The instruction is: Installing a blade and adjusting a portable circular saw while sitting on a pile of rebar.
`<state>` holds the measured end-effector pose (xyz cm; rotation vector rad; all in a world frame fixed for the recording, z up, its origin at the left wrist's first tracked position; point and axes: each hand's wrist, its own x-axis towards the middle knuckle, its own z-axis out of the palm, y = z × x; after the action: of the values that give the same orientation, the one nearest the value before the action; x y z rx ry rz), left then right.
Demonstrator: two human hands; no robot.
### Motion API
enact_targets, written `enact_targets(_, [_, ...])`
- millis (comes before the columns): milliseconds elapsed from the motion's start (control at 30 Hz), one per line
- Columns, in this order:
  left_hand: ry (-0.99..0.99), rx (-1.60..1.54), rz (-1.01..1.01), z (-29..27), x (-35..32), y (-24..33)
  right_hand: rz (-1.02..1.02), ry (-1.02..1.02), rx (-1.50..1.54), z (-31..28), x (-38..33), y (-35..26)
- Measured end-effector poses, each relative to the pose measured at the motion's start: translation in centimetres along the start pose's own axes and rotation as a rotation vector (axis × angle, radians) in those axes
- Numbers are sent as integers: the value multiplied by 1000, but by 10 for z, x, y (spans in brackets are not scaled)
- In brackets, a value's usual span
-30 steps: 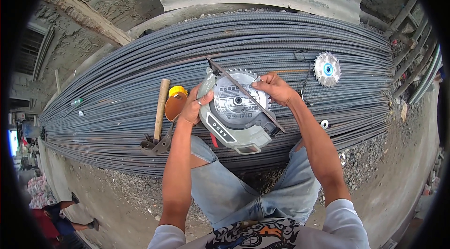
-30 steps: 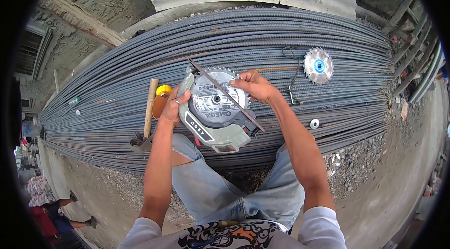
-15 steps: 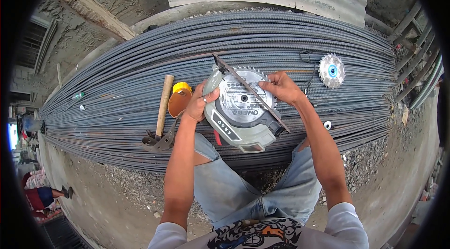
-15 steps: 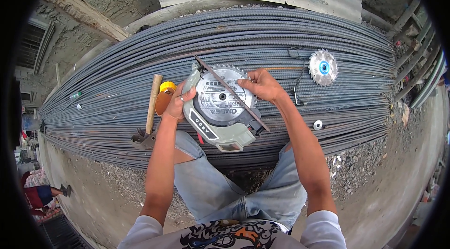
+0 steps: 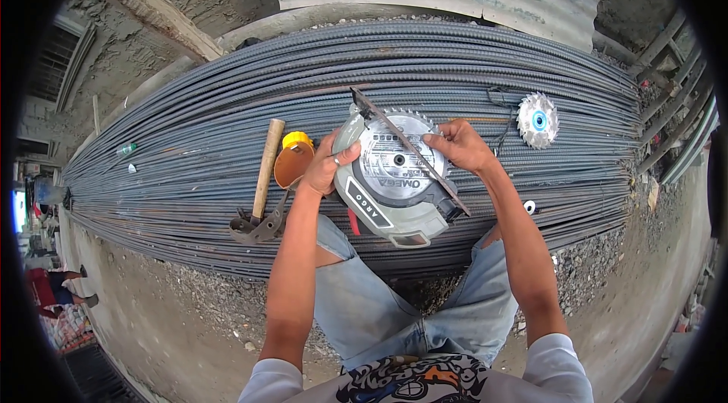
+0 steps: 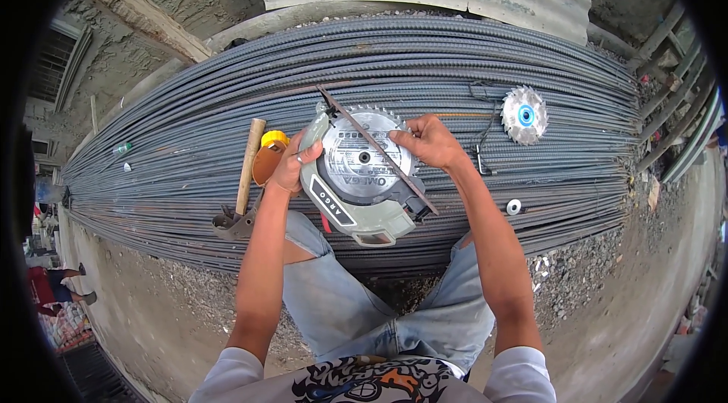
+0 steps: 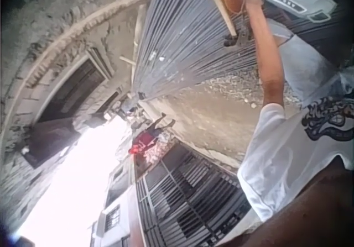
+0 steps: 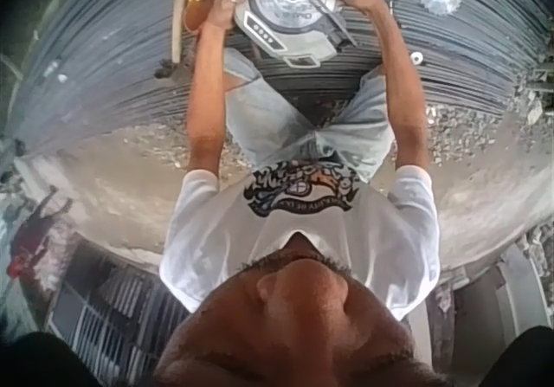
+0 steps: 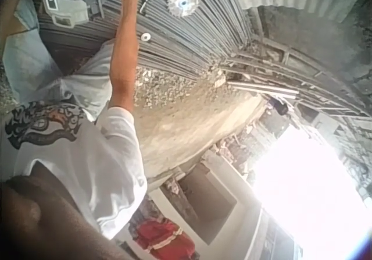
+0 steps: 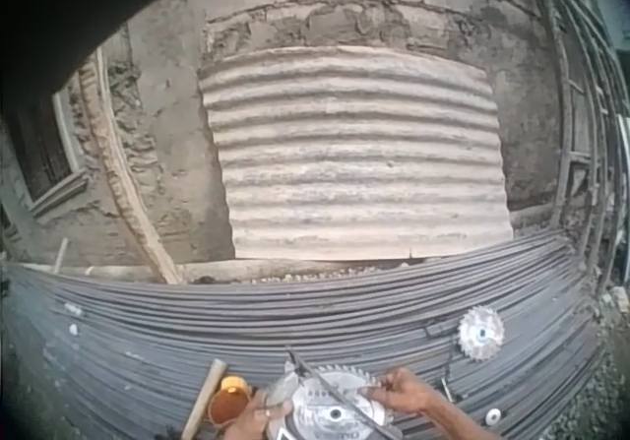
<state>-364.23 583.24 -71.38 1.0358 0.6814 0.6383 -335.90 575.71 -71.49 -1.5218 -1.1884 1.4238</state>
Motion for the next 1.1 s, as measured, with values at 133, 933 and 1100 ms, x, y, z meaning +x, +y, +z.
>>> enact_targets(133, [-21,-16,-12,1,1,1,8,-10,-13,-2,-4,-2])
enact_targets(933, [-32,-60,-32,3,0,5,70,64,-225,-2,-5,-2])
enact_targets(1100, [-52,-74,-17,4,3,1,-31,224,-228,-7,-12,-1])
